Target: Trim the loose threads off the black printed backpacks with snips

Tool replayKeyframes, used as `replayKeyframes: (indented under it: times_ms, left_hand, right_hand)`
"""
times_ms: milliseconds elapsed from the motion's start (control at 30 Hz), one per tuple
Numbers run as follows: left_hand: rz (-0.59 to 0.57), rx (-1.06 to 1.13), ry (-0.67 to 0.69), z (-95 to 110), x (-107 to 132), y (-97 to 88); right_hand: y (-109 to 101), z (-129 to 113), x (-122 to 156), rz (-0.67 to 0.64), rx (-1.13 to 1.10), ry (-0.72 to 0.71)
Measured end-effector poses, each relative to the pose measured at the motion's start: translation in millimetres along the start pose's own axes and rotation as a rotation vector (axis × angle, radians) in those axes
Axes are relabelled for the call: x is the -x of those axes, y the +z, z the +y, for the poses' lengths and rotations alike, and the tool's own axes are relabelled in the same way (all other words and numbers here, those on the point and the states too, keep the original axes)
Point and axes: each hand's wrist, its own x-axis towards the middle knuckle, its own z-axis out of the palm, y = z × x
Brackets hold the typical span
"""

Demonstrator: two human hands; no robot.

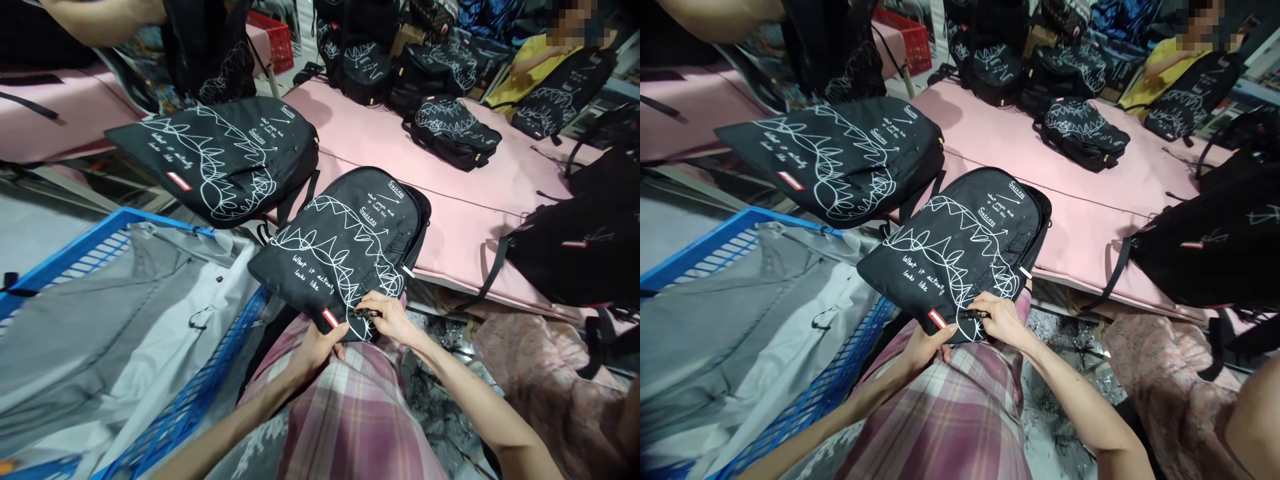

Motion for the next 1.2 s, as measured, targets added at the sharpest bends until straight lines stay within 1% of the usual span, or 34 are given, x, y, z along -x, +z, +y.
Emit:
replayKeyframes:
  times_ms: [67,233,333,433,500,600,700,800,867,933,1000,1067,1200]
  left_hand:
    - [0.004,0.0,-0.011,-0.2,0.0,0.0]
    - [0.007,-0.076,-0.043,-2.5,0.2,-1.7]
    - [0.021,-0.063,-0.023,-4.3,-0.4,-2.4]
    - [0.015,-0.057,-0.006,-8.0,-2.3,-2.5]
    - [0.003,-0.073,0.004,-10.5,-3.4,-2.6]
    - [0.006,-0.111,-0.005,-12.1,-3.1,-3.2]
    - [0.003,-0.138,-0.03,-9.8,-0.9,-3.7]
    - [-0.005,-0.131,-0.043,-4.1,1.9,-3.0]
    - [-0.007,-0.135,-0.048,0.5,3.5,-2.0]
    - [-0.008,-0.149,-0.049,4.8,4.8,-1.1]
    - [-0.008,-0.158,-0.053,8.0,5.9,-0.6]
    - [-0.009,-0.167,-0.069,9.8,6.7,-0.5]
    - [-0.016,-0.201,-0.075,8.1,7.1,-0.8]
  right_hand:
    - [0.5,-0.1,1.0,0.0,0.019,-0.011]
    - [5.5,2.6,6.7,-0.042,0.146,-0.026]
    - [5.5,4.8,8.8,-0.041,0.098,-0.024]
    - [3.2,5.3,9.2,0.016,-0.013,-0.014]
    - [2.8,4.7,9.6,0.015,-0.001,-0.011]
    - [5.2,3.8,11.9,-0.037,0.085,-0.011]
    - [8.7,4.8,15.7,-0.051,0.096,-0.017]
    - [9.6,7.1,17.6,-0.024,-0.033,-0.017]
    - [9.4,8.2,17.1,0.018,-0.142,0.004]
    - [10.3,7.9,16.1,0.066,-0.183,0.028]
    - [13.0,6.6,16.0,0.077,-0.154,0.038]
    - [16.8,4.9,17.2,0.053,-0.1,0.038]
    - [21.9,3.9,20.7,0.025,-0.03,0.042]
